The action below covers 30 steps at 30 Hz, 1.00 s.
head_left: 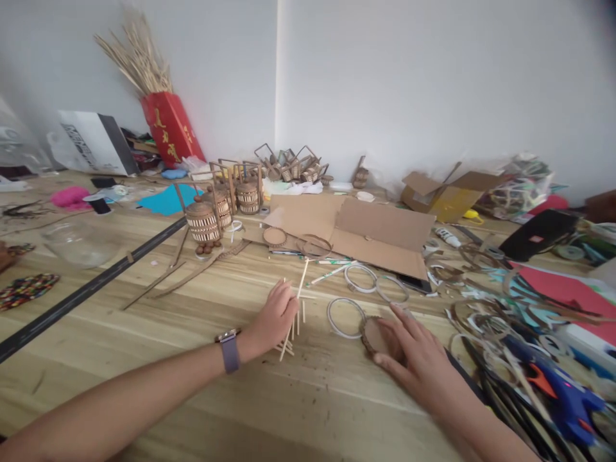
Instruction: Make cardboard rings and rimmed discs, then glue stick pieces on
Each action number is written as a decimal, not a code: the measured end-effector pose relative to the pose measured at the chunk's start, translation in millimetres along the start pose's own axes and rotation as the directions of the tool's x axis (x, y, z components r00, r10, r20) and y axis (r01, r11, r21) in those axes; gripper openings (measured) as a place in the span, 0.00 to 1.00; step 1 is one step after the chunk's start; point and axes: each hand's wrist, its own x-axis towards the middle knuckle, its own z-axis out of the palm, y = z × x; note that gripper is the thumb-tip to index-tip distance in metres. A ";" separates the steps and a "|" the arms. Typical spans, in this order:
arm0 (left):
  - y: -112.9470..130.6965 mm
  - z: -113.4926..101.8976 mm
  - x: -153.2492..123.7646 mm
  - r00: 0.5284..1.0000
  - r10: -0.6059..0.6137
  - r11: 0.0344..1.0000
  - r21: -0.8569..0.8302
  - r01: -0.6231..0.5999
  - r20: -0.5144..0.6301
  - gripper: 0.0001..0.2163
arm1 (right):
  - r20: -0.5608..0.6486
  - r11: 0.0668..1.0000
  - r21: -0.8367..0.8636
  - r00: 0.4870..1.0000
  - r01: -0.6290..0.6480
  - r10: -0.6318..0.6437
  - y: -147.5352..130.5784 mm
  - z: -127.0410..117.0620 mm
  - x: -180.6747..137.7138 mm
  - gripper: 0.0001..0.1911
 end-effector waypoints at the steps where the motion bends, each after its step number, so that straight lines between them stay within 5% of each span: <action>1: 3.7 -3.8 -0.1 1.000 -0.014 1.000 -0.006 0.013 -0.027 0.10 | -0.018 1.000 0.014 1.000 0.022 -0.021 -4.5 -1.3 6.4 0.21; 6: 22.2 -25.3 -10.3 0.988 -0.141 0.971 -0.204 0.126 -0.059 0.14 | 0.091 0.987 0.042 0.983 0.153 -0.157 -43.6 -18.3 47.8 0.12; 14: 28.4 -37.4 -60.8 0.959 -0.260 0.878 -0.388 0.282 0.108 0.17 | 0.209 0.972 0.015 0.950 0.233 -0.231 -86.0 -26.4 89.0 0.10; 23: 55.0 -31.8 -92.5 0.900 -0.316 0.793 -0.438 0.425 0.300 0.19 | 0.178 0.954 -0.112 0.950 0.278 -0.256 -134.6 26.7 217.8 0.14; 30: 51.3 -36.2 -103.6 0.862 -0.380 0.691 -0.517 0.506 0.336 0.24 | 0.108 0.947 -0.181 0.962 0.267 -0.251 -154.9 55.5 256.6 0.16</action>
